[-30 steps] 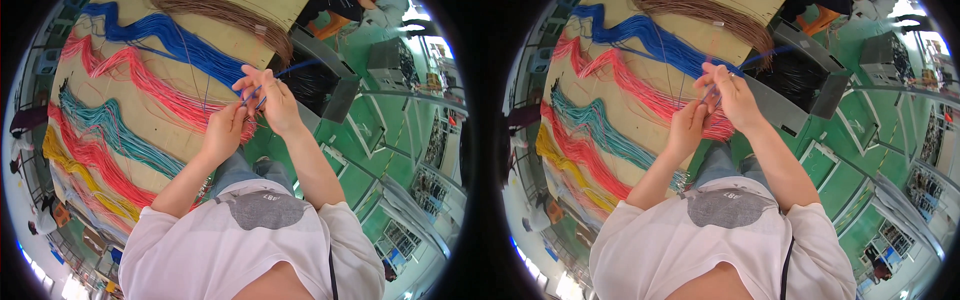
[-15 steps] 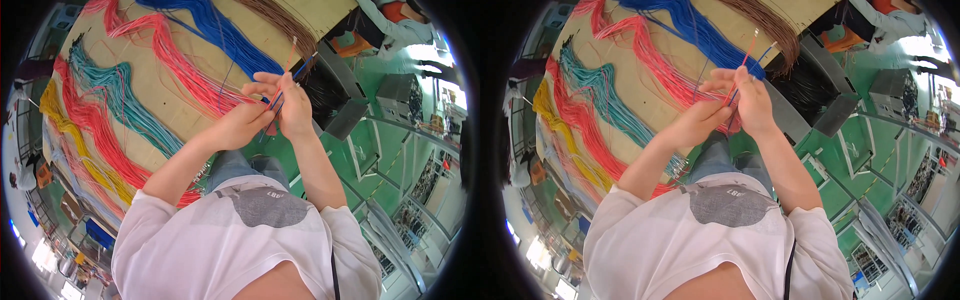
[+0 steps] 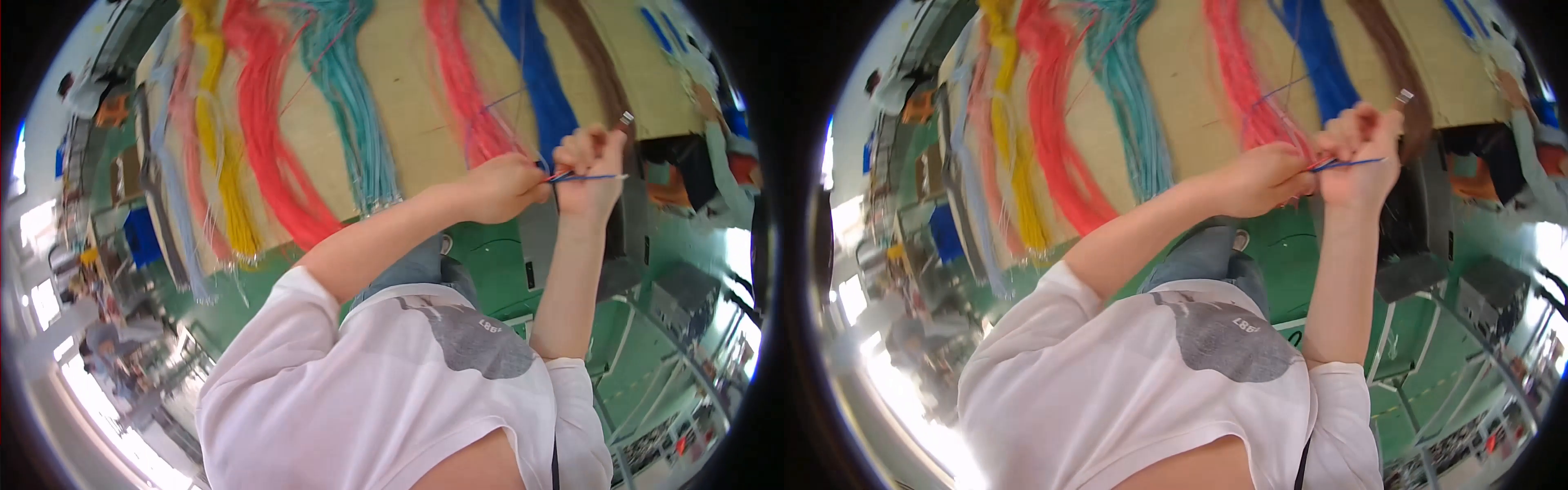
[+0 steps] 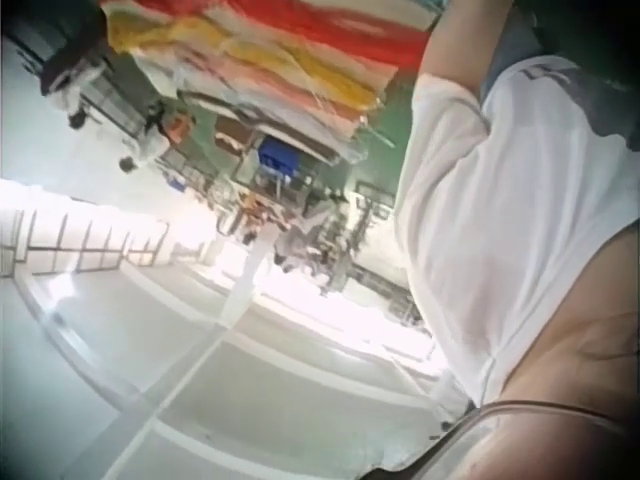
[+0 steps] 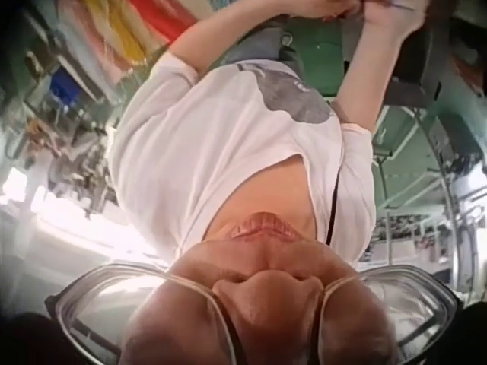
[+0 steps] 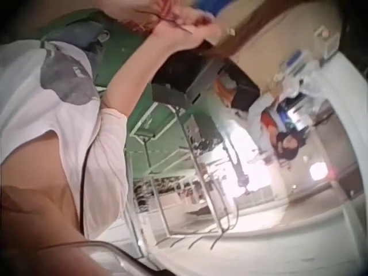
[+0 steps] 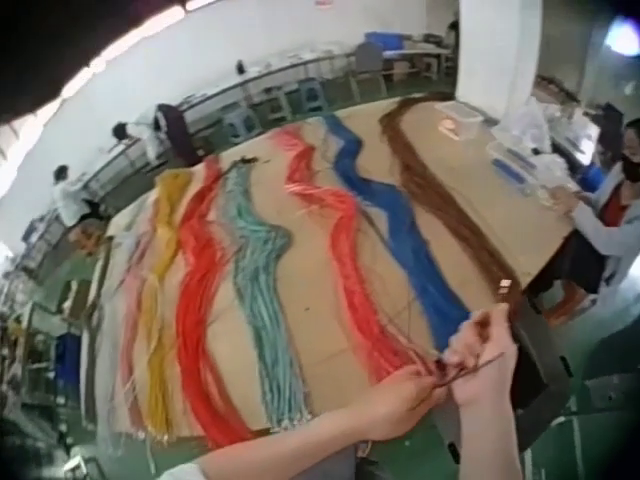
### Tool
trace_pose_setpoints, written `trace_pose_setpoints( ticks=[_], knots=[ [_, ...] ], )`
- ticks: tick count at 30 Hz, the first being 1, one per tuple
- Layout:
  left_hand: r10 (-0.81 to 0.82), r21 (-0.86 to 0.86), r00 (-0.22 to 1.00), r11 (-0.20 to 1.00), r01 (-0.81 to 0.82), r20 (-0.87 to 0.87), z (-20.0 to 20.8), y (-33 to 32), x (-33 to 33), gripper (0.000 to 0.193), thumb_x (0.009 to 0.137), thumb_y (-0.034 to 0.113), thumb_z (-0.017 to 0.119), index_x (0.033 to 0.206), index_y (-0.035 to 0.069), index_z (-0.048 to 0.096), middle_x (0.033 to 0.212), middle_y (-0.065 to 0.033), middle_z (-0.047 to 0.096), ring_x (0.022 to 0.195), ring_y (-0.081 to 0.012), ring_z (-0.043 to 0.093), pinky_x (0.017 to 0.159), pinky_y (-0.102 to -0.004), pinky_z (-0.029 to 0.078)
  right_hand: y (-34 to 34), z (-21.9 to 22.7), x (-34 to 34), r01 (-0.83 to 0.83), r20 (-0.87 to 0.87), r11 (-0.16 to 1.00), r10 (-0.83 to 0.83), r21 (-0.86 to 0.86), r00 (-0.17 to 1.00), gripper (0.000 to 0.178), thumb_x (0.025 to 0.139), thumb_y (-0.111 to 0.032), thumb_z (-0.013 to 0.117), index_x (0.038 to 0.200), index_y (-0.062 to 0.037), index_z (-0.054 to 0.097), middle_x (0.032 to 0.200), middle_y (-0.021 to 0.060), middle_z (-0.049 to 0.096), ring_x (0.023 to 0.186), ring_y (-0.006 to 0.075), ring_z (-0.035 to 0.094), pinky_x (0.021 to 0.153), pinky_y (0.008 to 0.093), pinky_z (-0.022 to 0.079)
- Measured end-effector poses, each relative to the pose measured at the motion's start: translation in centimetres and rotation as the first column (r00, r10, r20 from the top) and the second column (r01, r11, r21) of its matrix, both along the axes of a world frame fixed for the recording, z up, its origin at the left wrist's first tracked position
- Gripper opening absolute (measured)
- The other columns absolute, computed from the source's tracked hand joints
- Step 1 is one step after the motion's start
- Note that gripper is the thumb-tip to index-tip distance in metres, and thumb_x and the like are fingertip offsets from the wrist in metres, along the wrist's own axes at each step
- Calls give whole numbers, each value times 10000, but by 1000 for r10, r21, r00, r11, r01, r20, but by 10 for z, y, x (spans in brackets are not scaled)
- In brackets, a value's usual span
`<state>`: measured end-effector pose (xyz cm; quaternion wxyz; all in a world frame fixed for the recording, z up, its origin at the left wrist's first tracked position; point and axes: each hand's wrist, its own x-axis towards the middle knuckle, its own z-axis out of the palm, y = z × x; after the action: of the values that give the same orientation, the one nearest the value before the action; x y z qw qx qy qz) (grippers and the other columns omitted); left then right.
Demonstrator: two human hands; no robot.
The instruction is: Sorting and threading multi-colored wires into a protective black sleeve.
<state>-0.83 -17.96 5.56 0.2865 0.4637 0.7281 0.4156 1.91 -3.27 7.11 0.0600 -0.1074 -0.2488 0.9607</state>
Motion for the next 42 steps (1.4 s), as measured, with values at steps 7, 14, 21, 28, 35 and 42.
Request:
trace_pose_setpoints(
  ticks=[7, 14, 21, 28, 35, 42],
  knots=[
    [428, -11, 841, 893, -450, 330, -3, -5, 11, 311, 850, 246, 395, 786, -19, 545, 722, -205, 552, 729, -332, 553, 659, -389, 419, -57, 11, -12, 244, 114, 824, -347, 512, 931, 411, 859, -351, 441, 1025, 22, 494, 680, 24, 358, 577, 89, 315, 512, 229, 274],
    [546, 437, 823, 786, -437, -159, -28, -70, 20, 288, 703, 165, 585, 964, 61, 525, 1062, -140, 486, 990, -325, 456, 820, -408, 388, -64, 39, 16, -48, -129, 946, 93, 320, 987, 302, 896, -261, 376, 647, -93, 349, 491, -32, 222, 424, 60, 188, 404, 221, 177],
    [784, 240, 120, 326, -914, -609, -126, -221, -123, 218, 733, 140, 567, 912, 16, 549, 884, -158, 541, 765, -297, 532, 655, -380, 442, -152, -4, -2, -389, 359, 842, 255, 373, 898, 399, 902, -296, 366, 557, -107, 298, 468, -8, 281, 396, 79, 234, 373, 221, 179],
    [575, -199, 102, 437, -877, 812, -87, -222, -129, 210, 841, 230, 474, 764, 41, 522, 567, -5, 454, 481, -103, 388, 430, -236, 293, -215, -36, -33, -546, 584, 734, 254, 403, 771, 431, 907, -344, 316, 689, -39, 528, 495, 6, 374, 396, 58, 251, 381, 206, 182],
    [131, -215, -180, 333, -918, 975, -20, -234, -71, 215, 887, 208, 393, 776, 43, 475, 556, -12, 438, 489, -93, 386, 460, -212, 306, -258, -45, -87, -463, 592, 857, 256, 227, 764, 480, 881, -434, 327, 847, -27, 577, 573, 3, 474, 372, 27, 258, 363, 170, 169],
    [-127, -91, -152, 392, -915, 980, -4, -258, -76, 225, 888, 239, 379, 770, 71, 471, 556, -3, 425, 528, -114, 382, 510, -232, 311, -268, -60, -94, -728, 814, 678, 363, 104, 454, 282, 828, -353, 497, 760, -84, 544, 557, -13, 497, 349, 32, 257, 334, 171, 174]
  ],
)
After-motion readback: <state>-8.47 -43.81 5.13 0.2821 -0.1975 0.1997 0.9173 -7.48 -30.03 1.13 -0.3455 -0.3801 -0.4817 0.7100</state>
